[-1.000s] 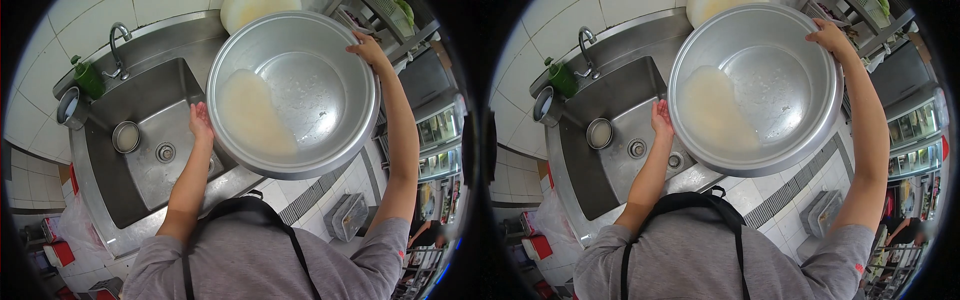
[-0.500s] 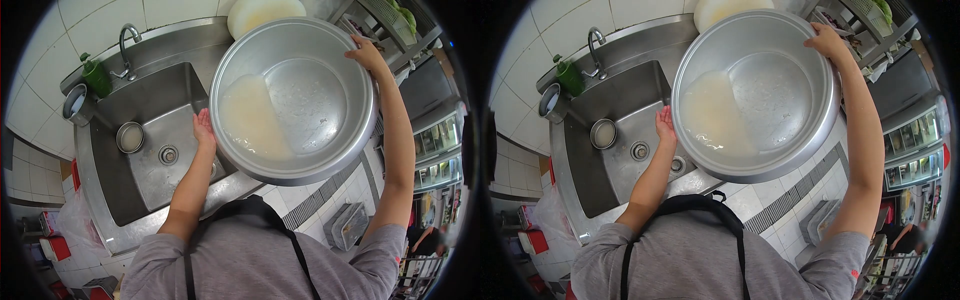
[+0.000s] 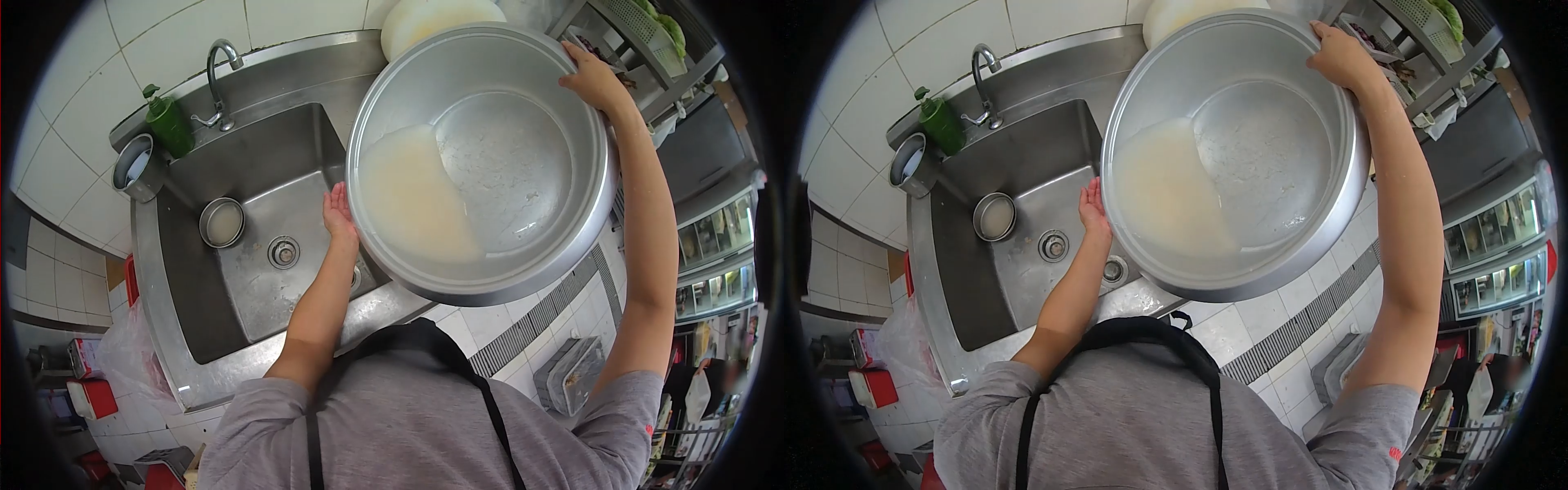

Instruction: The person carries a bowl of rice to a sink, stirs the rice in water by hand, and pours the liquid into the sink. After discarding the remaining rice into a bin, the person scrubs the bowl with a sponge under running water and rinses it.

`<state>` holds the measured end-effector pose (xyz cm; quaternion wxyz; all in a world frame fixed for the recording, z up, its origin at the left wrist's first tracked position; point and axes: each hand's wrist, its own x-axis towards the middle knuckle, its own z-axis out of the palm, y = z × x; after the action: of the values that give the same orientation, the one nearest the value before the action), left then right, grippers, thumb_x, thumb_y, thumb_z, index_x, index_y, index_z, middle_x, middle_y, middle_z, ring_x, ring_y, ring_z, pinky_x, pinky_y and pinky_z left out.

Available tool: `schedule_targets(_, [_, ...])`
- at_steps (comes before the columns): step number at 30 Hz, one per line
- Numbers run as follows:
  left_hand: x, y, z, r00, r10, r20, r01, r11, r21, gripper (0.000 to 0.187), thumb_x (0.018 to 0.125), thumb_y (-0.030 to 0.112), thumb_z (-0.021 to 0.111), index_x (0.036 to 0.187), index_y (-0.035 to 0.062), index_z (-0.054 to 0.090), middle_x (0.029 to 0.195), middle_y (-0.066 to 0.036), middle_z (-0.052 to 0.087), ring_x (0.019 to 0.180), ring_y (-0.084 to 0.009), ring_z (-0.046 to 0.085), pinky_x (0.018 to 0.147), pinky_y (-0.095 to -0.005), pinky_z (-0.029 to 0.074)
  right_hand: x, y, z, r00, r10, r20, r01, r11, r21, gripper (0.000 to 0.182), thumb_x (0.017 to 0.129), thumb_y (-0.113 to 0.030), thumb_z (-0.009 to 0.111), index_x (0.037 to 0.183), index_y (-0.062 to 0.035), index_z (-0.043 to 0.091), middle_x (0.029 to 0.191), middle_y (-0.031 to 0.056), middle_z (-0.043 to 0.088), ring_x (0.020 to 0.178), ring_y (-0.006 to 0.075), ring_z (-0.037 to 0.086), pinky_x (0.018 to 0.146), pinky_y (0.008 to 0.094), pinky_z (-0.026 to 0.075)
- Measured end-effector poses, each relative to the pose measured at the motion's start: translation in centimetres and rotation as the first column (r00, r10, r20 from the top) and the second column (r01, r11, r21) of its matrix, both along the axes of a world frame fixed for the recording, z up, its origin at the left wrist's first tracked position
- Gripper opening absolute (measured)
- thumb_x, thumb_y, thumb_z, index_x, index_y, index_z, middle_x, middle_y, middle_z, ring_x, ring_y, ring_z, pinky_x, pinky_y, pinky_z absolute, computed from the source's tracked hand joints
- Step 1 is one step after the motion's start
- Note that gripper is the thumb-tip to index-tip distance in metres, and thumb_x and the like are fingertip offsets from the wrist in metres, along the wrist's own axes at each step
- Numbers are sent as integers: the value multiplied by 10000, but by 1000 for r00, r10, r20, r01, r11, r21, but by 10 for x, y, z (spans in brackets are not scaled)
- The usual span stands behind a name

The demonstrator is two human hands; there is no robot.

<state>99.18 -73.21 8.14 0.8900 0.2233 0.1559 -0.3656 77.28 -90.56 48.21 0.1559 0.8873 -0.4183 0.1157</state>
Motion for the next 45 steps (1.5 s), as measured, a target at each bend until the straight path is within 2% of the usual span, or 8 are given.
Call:
schedule_targets(13, [-2, 6, -15, 998, -16, -67, 4, 986, -166, 302, 893, 317, 390, 871, 62, 550, 888, -57, 586, 890, -200, 549, 837, -343, 443, 20, 20, 2, 999, -42, -31, 40, 999, -36, 633, 706, -109, 560, 1302, -128, 345, 1134, 193, 522, 1035, 319, 511, 904, 374, 386])
schedule_targets(25, [-5, 12, -19, 994, -39, 107, 47, 996, -76, 350, 882, 365, 372, 962, 57, 517, 1017, -92, 546, 987, -240, 498, 869, -372, 407, 43, 30, 5, 993, -84, -87, 79, 995, -62, 630, 713, -103, 537, 1308, -133, 333, 1093, 196, 548, 982, 327, 548, 872, 388, 423])
schedule_targets(29, [-9, 17, -4, 999, -42, 34, 42, 999, -6, 360, 883, 372, 362, 986, 54, 494, 1045, -98, 534, 998, -239, 492, 879, -374, 399, 47, 32, 6, 997, -17, -69, 8, 993, -120, 610, 711, -84, 504, 1299, -133, 347, 1054, 212, 562, 958, 341, 555, 851, 401, 432])
schedule_targets(31, [-7, 16, -9, 994, -66, 89, 71, 996, -60, 373, 889, 372, 345, 1024, 50, 476, 1070, -107, 523, 1014, -247, 484, 891, -384, 390, 56, 62, 21, 988, -92, -123, 87, 995, -39, 492, 721, -41, 431, 1210, 16, 419, 1031, 272, 546, 978, 352, 544, 849, 394, 428])
schedule_targets(34, [-2, 11, -35, 997, -62, 39, 68, 982, -174, 376, 896, 366, 327, 1028, 50, 480, 1067, -111, 525, 1013, -256, 484, 894, -391, 388, 58, 59, 19, 992, -58, -111, 52, 997, -58, 480, 725, -33, 418, 1202, 24, 421, 1003, 276, 555, 956, 358, 553, 839, 401, 433])
schedule_targets(40, [-13, 18, -4, 998, 8, -60, -10, 1000, -27, 347, 883, 330, 357, 1026, 44, 492, 1076, -113, 528, 1023, -267, 483, 899, -392, 384, 70, 78, 24, 984, -102, -146, 98, 994, -37, 453, 729, -21, 400, 1177, 31, 439, 1006, 270, 556, 964, 352, 550, 834, 403, 434])
schedule_targets(43, [-3, 15, -32, 994, -111, 18, 112, 979, -168, 352, 876, 322, 373, 1063, 43, 477, 1095, -115, 519, 1027, -271, 480, 900, -396, 381, 74, 75, 23, 987, -69, -146, 61, 997, -55, 448, 730, -20, 400, 1173, 36, 439, 1011, 268, 555, 969, 350, 548, 830, 400, 438])
schedule_targets(45, [-8, 16, -26, 997, -75, 3, 75, 988, -137, 347, 874, 317, 376, 1057, 41, 481, 1083, -114, 525, 1018, -267, 485, 895, -390, 384, 76, 79, 24, 987, -76, -143, 69, 996, -53, 446, 731, -20, 401, 1171, 38, 440, 1012, 269, 555, 969, 350, 548, 829, 399, 439])
